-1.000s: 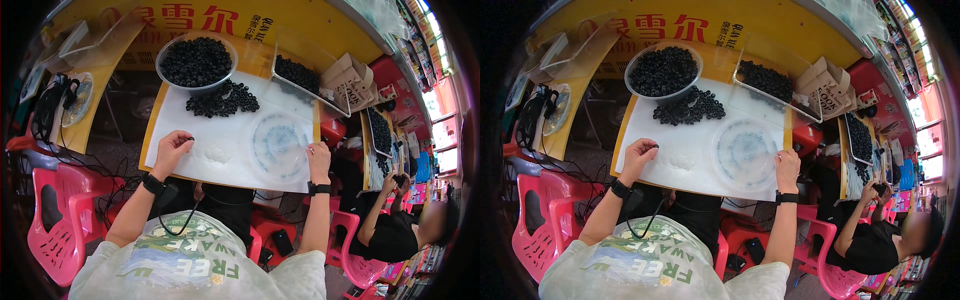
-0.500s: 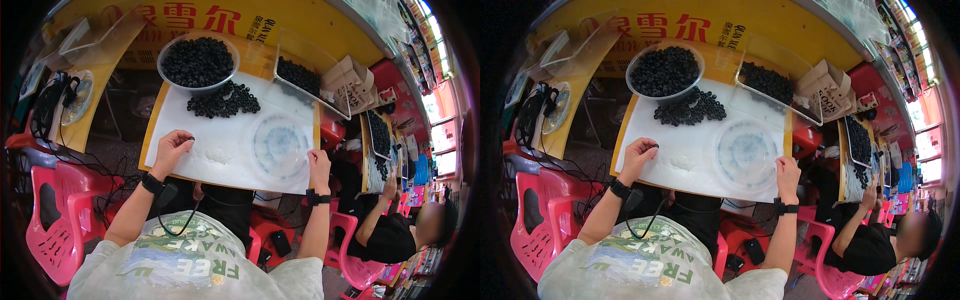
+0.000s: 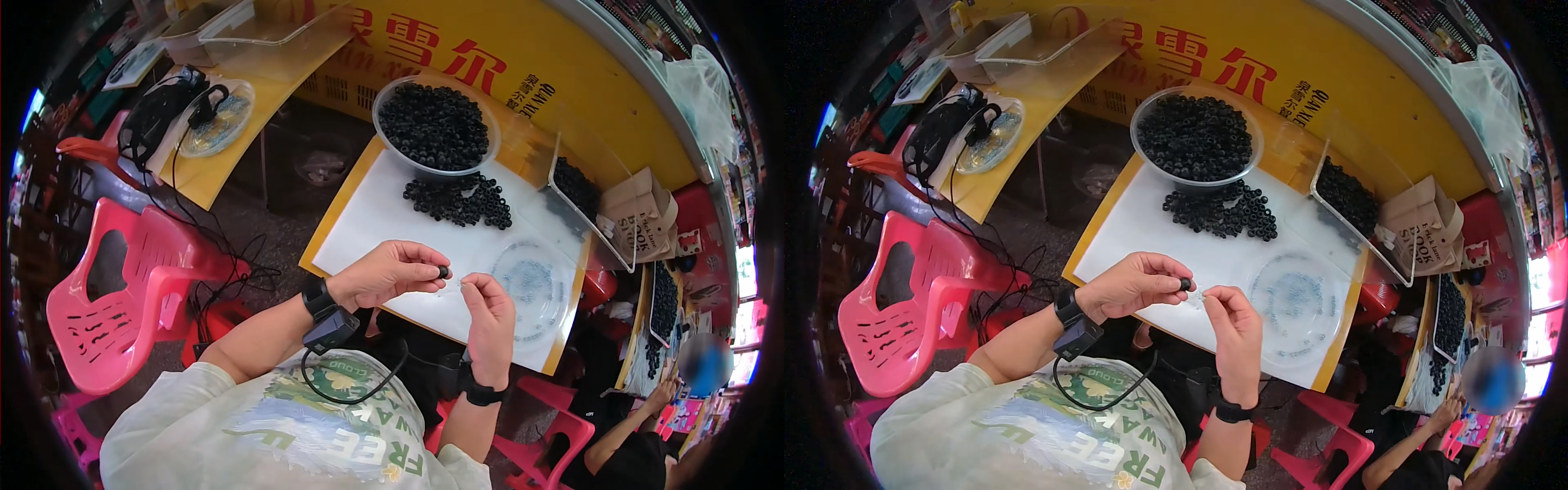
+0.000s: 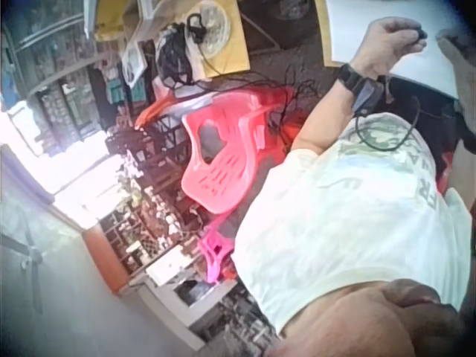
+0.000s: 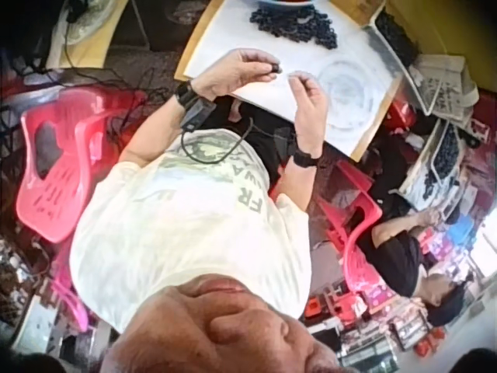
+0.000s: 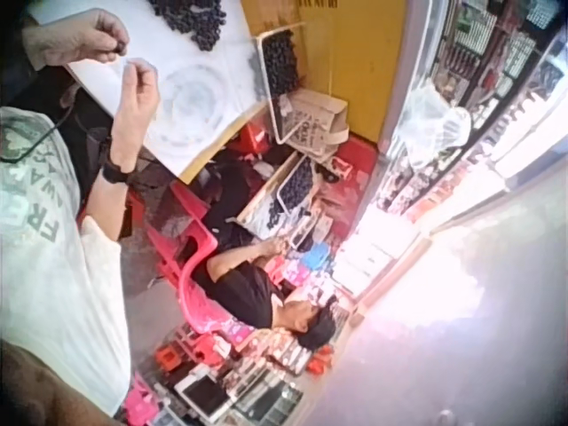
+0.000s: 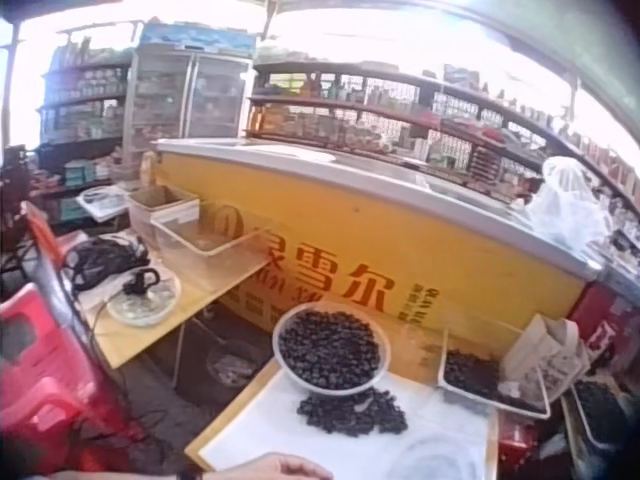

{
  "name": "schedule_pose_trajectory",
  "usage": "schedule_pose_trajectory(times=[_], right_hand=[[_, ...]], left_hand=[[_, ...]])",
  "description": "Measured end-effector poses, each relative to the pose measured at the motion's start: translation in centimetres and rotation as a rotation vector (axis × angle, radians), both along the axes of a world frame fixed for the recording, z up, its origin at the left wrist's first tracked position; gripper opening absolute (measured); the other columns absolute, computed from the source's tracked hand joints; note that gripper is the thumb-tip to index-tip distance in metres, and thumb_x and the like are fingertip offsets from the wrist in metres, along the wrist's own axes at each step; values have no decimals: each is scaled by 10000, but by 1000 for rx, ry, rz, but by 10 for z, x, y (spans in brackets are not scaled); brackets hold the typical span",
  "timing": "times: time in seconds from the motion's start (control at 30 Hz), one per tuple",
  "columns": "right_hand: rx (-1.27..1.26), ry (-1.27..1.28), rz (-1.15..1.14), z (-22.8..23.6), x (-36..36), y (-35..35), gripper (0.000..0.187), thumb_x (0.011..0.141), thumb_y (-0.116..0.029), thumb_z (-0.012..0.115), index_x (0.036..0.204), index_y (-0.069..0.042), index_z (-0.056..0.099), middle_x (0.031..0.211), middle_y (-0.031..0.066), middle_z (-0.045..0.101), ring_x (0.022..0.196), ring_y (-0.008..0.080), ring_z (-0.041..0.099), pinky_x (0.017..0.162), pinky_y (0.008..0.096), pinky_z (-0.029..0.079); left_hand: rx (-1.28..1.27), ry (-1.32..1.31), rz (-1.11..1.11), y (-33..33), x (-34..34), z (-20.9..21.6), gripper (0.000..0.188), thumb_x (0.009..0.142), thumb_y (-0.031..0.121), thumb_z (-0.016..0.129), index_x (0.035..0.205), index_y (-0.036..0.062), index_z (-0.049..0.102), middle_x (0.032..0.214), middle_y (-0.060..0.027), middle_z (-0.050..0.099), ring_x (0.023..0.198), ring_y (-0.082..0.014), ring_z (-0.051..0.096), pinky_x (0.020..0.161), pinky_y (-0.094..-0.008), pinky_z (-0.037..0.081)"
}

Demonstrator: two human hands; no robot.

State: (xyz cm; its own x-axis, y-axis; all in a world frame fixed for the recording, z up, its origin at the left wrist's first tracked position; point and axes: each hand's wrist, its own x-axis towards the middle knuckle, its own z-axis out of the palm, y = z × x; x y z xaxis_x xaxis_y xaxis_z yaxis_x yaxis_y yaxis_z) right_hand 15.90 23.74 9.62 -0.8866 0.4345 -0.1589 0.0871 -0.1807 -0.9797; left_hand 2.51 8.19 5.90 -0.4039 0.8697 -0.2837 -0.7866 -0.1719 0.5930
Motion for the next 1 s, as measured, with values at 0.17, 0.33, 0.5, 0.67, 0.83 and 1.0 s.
schedule_pose_trajectory(times=[0.17, 0.33, 0.5, 0.67, 0.83, 1.0], right_hand=[[206, -20, 54, -7, -11, -14, 111, 928, -76, 634, 957, 31, 639, 907, 23, 607, 835, 95, 537, 777, 231, 431], [417, -29, 56, -8, -12, -23, 109, 910, -77, 643, 938, 28, 645, 886, 54, 608, 815, 131, 547, 767, 255, 439], [432, -38, 44, -10, -11, -26, 107, 909, -72, 640, 942, 30, 644, 886, 58, 612, 806, 136, 551, 757, 259, 444], [502, -44, 51, -6, -12, -29, 98, 901, -60, 643, 935, 31, 644, 881, 68, 615, 791, 144, 559, 744, 266, 450], [524, -39, 51, -8, -12, -33, 81, 889, -43, 645, 925, 30, 646, 871, 75, 616, 778, 150, 565, 733, 267, 454], [476, -44, -1, -19, -13, -38, 89, 869, -28, 657, 943, 22, 649, 868, 73, 616, 760, 150, 566, 720, 269, 460]], left_hand=[[3, 30, 0, -11, 0, -7, 238, 923, 58, 651, 1141, -36, 635, 1007, -123, 688, 919, -171, 694, 852, -266, 589], [-1, -67, 33, -17, 2, -14, 210, 917, 70, 663, 1103, -28, 644, 978, -121, 692, 891, -175, 702, 814, -260, 600], [-31, -92, 17, -17, 2, -17, 198, 911, 79, 675, 1079, -22, 648, 966, -123, 696, 869, -184, 708, 792, -260, 604], [-38, -5, 4, -20, 0, -18, 196, 906, 80, 683, 1068, -26, 652, 970, -133, 696, 879, -200, 709, 803, -281, 602], [-35, -2, -21, -25, 2, -25, 192, 908, 77, 681, 1070, -22, 655, 989, -131, 694, 889, -204, 707, 813, -293, 600], [-47, -43, -41, -28, 5, -26, 174, 914, 46, 658, 1075, -20, 653, 983, -127, 697, 878, -205, 709, 801, -305, 602]])
